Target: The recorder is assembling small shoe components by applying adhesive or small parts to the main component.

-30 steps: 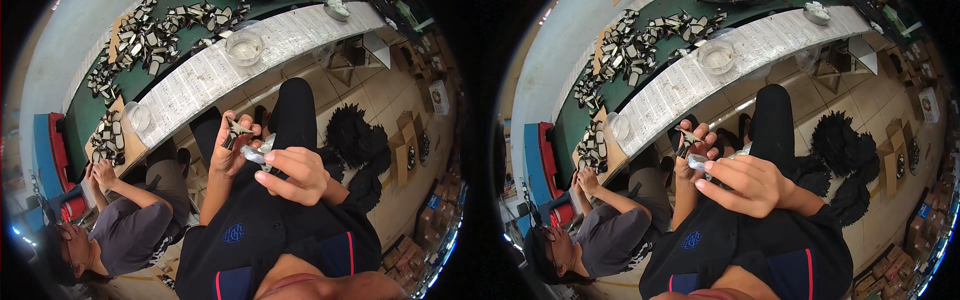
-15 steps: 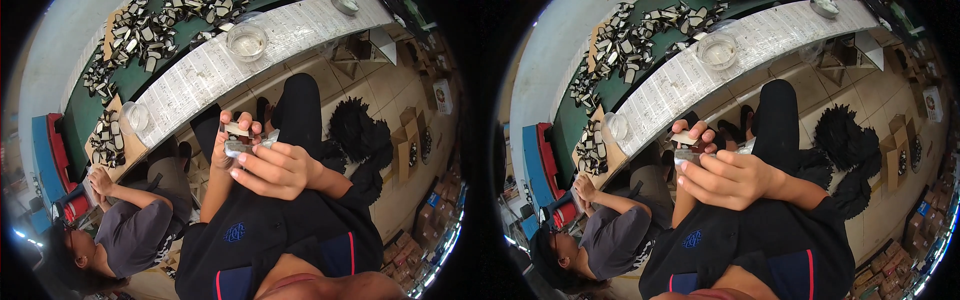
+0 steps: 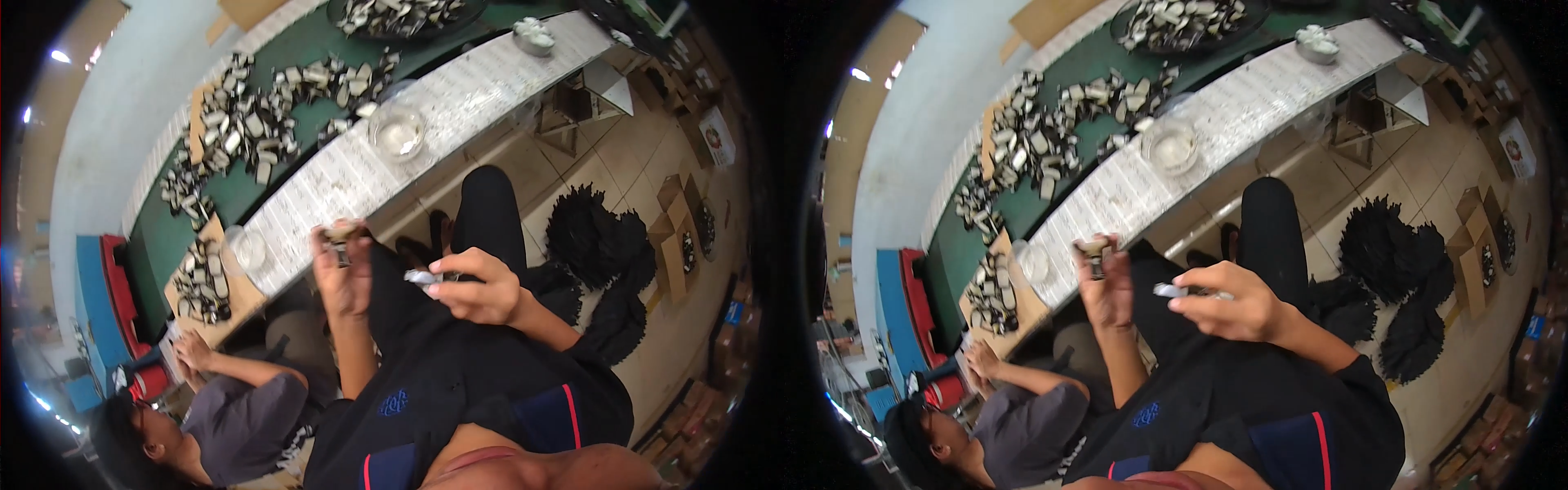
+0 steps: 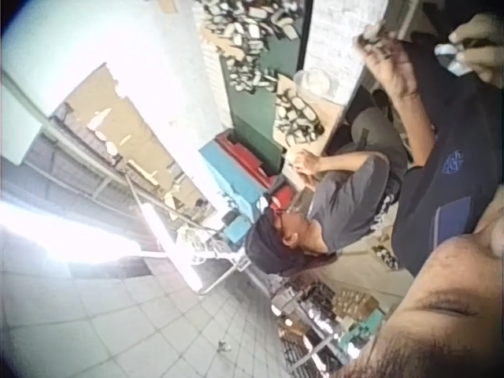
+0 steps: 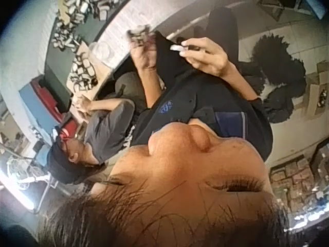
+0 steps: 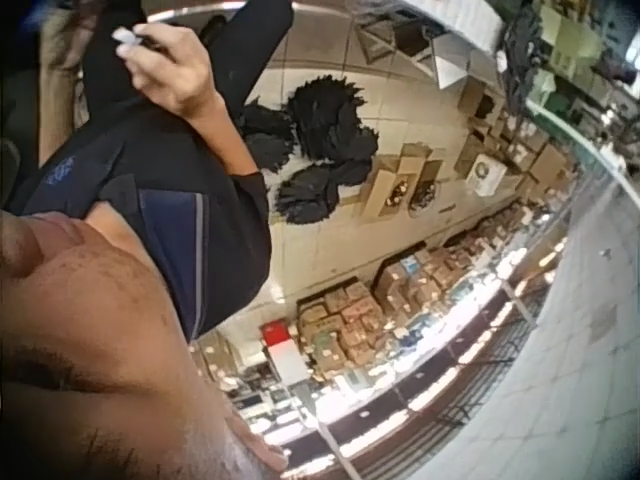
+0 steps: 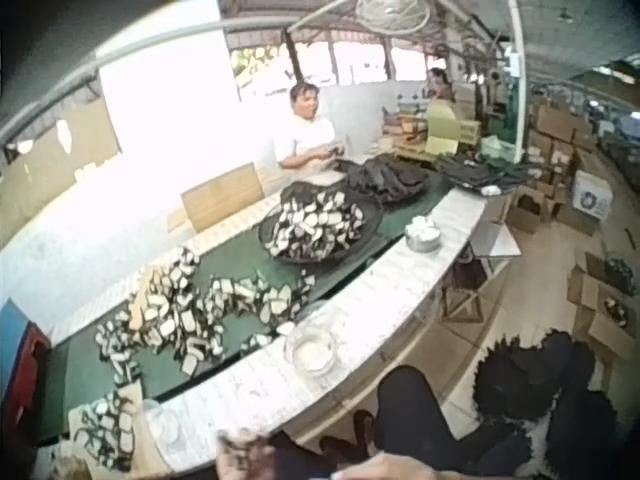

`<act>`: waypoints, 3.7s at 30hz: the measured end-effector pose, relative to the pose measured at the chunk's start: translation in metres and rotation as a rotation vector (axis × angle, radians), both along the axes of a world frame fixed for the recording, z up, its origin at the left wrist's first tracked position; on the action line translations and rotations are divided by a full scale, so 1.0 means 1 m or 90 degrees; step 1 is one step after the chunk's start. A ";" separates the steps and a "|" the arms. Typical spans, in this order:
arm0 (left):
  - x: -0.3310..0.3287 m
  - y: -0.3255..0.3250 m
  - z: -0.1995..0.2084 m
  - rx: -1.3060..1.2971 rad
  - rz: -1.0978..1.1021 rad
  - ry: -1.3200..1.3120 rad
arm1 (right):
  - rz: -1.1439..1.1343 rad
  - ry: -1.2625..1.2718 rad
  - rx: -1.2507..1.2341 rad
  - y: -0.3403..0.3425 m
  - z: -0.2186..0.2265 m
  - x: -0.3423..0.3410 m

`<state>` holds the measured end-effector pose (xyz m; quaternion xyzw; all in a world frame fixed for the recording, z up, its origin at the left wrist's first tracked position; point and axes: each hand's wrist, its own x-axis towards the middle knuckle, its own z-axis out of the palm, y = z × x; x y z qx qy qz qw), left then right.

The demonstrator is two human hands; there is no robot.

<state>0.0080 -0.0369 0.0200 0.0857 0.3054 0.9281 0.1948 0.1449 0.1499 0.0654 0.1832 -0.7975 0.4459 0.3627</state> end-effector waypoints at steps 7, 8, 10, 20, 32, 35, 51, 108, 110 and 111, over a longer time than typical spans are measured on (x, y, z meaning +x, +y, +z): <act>-0.048 -0.028 0.161 -0.363 0.965 0.512 | -0.172 -0.257 -0.228 0.035 -0.094 0.042; -0.054 -0.032 0.187 -0.246 1.079 0.605 | -0.183 -0.318 -0.313 0.038 -0.113 0.047; -0.061 -0.042 0.233 -0.096 1.205 0.710 | -0.170 -0.343 -0.400 0.033 -0.144 0.043; -0.149 0.122 0.302 -0.432 1.148 0.822 | -0.172 -0.364 -0.508 0.047 -0.177 0.051; -0.366 0.108 -0.030 -1.365 0.222 0.807 | -0.132 -0.313 -0.727 0.062 -0.179 0.057; -0.376 0.010 -0.089 -1.537 0.132 0.506 | -0.118 -0.336 -0.726 0.063 -0.183 0.055; -0.367 -0.018 -0.066 -1.114 0.256 0.560 | -0.114 -0.305 -0.780 0.065 -0.191 0.055; -0.337 -0.036 -0.035 -1.256 0.252 0.998 | -0.110 -0.246 -1.023 0.086 -0.219 0.053; -0.331 -0.029 -0.036 -1.161 0.355 0.877 | -0.116 -0.240 -1.023 0.086 -0.220 0.056; -0.338 -0.041 -0.038 -1.062 0.460 0.859 | -0.102 -0.238 -1.012 0.087 -0.218 0.052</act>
